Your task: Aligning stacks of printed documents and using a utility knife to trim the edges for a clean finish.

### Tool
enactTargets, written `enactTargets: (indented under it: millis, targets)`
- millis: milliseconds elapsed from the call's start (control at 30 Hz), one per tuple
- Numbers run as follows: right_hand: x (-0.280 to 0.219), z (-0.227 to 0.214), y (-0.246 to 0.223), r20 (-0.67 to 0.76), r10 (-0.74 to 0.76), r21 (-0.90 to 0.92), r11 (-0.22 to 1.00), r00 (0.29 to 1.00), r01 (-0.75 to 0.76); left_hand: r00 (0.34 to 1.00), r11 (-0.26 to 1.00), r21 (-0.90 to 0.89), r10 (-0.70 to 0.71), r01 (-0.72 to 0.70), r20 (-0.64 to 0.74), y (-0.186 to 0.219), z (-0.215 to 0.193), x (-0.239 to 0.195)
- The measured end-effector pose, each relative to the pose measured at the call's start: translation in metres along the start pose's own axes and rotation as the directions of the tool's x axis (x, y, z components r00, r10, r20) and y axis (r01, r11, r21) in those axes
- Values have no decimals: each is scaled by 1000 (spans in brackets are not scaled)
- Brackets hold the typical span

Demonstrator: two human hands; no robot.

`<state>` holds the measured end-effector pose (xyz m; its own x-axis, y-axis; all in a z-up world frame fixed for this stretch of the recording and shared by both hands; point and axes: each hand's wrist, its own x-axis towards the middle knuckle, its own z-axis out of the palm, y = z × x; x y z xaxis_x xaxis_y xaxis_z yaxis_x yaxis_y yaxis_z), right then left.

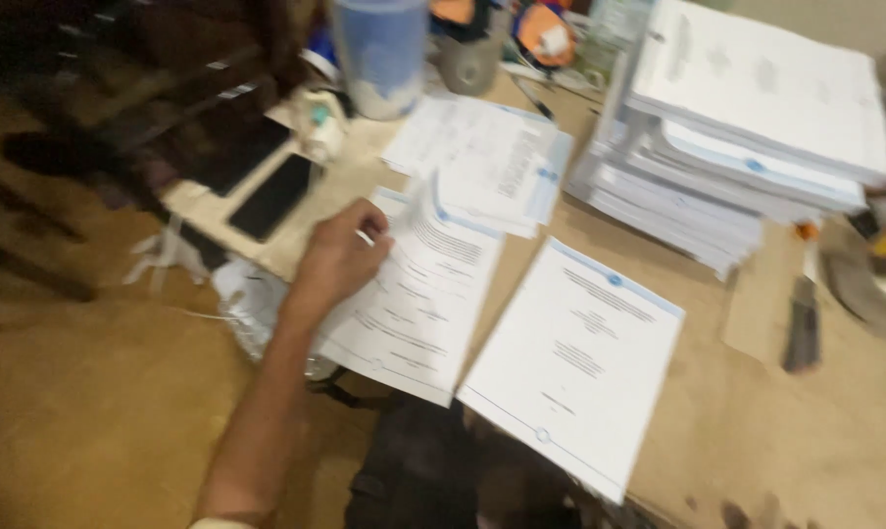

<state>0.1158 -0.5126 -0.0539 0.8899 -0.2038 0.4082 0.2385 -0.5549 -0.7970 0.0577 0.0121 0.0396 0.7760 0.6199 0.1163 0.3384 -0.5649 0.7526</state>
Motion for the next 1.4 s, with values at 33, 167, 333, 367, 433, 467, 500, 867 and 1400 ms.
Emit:
enactTargets:
  millis: [33,167,333,367,433,467,500,867,1400]
  targets:
    - [-5,-16,-9,-26,19,-37,999,999,-20,990,991,-39,127,-130,-58,26,-6,-14]
    - [-10,-19,-115,-43,286,220,937,957,-270,782,805,-5,574,-593,-242,131,-29,-82]
    - [-28,-10,-140,287,-87,724,672,954,-156,601,599,-84,769,-797,-218,211,57,-154]
    - [-28,-3,-142,307,-152,836,515,940,-190,595,587,-101,789,-804,-155,227,73,-169]
    - [-29,-4,-159,319,-148,911,319,936,-260,610,569,-260,784,-780,-112,238,115,-194]
    - [-29,-4,-167,336,-148,941,104,930,-323,621,547,-408,781,-731,-67,243,136,-206]
    - [-23,-15,-139,338,-143,939,109,930,-325,624,549,-413,778,-726,-64,241,146,-211]
    - [65,-118,-2,-24,-50,-86,995,998,48,256,549,-398,768,-735,587,144,158,-146]
    - [79,-117,41,14,-122,11,993,992,122,256,450,-338,836,-827,485,93,148,-115]
